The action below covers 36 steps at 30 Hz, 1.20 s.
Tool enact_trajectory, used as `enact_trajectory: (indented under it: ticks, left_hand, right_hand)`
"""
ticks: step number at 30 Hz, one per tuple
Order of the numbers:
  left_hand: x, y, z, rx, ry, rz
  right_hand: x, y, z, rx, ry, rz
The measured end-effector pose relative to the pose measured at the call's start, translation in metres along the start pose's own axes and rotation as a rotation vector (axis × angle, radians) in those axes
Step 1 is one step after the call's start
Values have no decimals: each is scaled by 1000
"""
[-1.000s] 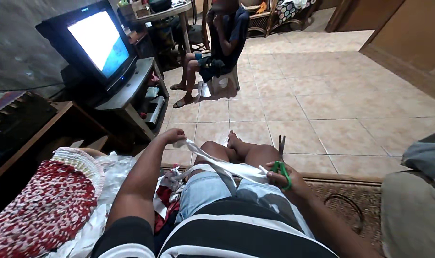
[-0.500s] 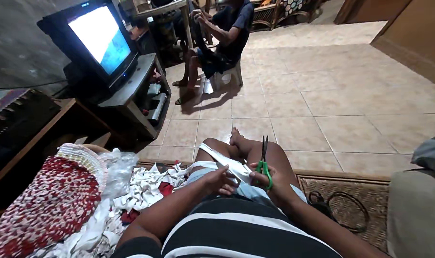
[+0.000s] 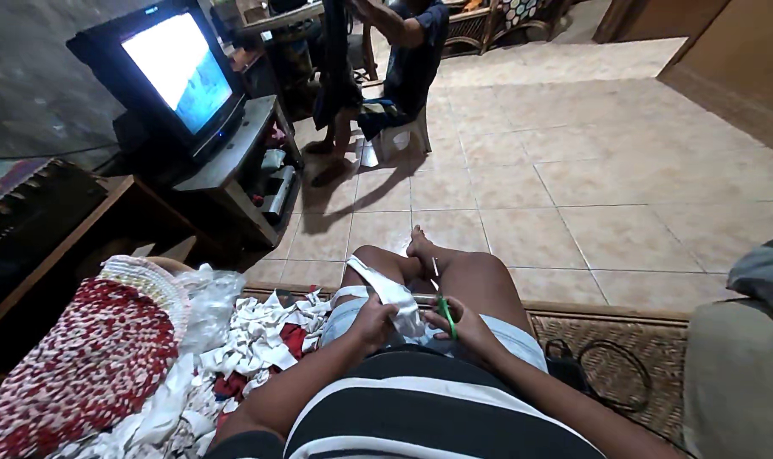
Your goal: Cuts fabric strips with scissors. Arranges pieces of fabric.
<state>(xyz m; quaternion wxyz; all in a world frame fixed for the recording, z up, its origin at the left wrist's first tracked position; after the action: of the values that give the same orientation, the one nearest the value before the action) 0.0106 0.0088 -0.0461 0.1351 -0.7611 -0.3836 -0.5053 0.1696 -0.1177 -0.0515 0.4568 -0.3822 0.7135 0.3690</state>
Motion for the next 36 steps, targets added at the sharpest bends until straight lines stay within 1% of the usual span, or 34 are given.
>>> enact_trajectory:
  ticks: [2,3,6,9,12,14,16,17,18,20,21,23,25,28,30,32,36]
  left_hand:
    - [0,-1,-2,-2,14,14]
    - [1,-2,-3,-1,16,20]
    - [4,-2,-3,2,44,50]
    - [12,-9,-2,37,125,177]
    - [15,-32,7,136,197,282]
    - [13,-44,10,237,141,219]
    - [12,-46,4,279,91,92]
    - [9,-46,0,250,103,35]
    - [3,-46,-4,178,136,3]
    - [-4,-44,-12,-24,188,41]
    - [-4,-40,-18,-92,200,86]
    - [-2,-33,-22,-105,239,166]
    - [-3,-31,-19,-59,380,233]
    - [-4,-34,-14,-57,616,382]
    - [-3,-35,-13,-81,672,476]
    - [1,-36,-15,-142,626,473]
    - [11,-34,-14,-298,390,375]
  right_hand:
    - [0,3,7,30,-7,37]
    - [-1,7,10,14,-14,14]
    - [0,15,22,-70,-114,-156]
    - [-11,24,28,-88,-185,-280]
    - [-20,28,35,-106,-196,-204]
    - [-25,32,37,-141,-131,-113]
    - [-29,39,37,-166,-49,-35]
    - [-30,42,37,-169,-15,0]
    - [-30,46,37,-163,15,32]
    - [-30,51,38,-149,55,88]
    - [-31,53,38,-138,71,111]
    - [-34,55,39,-124,91,136]
    - [-37,55,41,-108,86,139]
    - [-38,52,42,-85,51,116]
    - [-39,50,43,-60,13,87]
    - [-42,48,44,-57,-8,73]
    - [-45,47,48,-82,-63,40]
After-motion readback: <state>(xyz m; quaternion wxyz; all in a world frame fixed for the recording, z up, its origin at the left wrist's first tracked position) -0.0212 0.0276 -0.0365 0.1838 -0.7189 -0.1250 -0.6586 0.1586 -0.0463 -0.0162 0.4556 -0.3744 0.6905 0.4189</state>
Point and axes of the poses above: each hand's wrist, its own z-axis towards the middle knuckle, its own y-axis out of the palm, x = y × z, the point moved 1 cm from there along z, towards the middle knuckle, and after that the axes turned 10 degrees about z, right-handed, at the moved point
